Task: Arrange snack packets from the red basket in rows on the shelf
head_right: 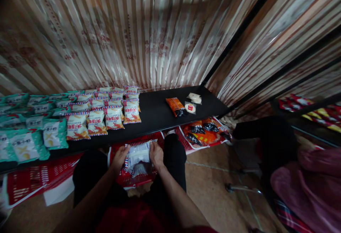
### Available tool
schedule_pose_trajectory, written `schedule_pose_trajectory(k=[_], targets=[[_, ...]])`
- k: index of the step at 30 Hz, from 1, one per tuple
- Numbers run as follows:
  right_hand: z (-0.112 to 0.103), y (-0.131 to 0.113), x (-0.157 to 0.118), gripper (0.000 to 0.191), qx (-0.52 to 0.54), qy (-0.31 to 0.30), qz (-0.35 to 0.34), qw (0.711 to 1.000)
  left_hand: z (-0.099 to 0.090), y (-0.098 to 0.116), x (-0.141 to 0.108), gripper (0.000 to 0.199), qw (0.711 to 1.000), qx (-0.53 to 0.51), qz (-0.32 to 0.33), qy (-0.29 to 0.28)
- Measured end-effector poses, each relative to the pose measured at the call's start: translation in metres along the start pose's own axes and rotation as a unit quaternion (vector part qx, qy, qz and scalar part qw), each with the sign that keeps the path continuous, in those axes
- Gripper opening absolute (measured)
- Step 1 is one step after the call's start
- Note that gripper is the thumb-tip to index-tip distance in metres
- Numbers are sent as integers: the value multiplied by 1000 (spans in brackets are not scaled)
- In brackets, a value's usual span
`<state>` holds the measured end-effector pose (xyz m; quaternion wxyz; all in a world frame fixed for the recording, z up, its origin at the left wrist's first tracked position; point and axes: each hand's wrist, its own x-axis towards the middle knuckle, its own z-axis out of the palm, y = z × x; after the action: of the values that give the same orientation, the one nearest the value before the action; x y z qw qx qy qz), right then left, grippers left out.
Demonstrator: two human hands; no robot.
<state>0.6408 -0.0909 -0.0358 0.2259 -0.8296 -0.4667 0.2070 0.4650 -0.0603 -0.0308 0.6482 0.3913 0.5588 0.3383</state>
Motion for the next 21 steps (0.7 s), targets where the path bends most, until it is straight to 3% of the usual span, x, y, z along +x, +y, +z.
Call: schedule_pose_trajectory(k=[8,17,21], targets=[[-8,-4,2,37,15,0,-12,1000,4,7,-16,60,989,-105,-38,-100],[-19,-6,10,36,160,16,-36,986,11,7,-18,50,995,-98,6,-19],[-28,-12,8,38,275,-9,-23,961,12,10,-19,46,994,-104,25,17]])
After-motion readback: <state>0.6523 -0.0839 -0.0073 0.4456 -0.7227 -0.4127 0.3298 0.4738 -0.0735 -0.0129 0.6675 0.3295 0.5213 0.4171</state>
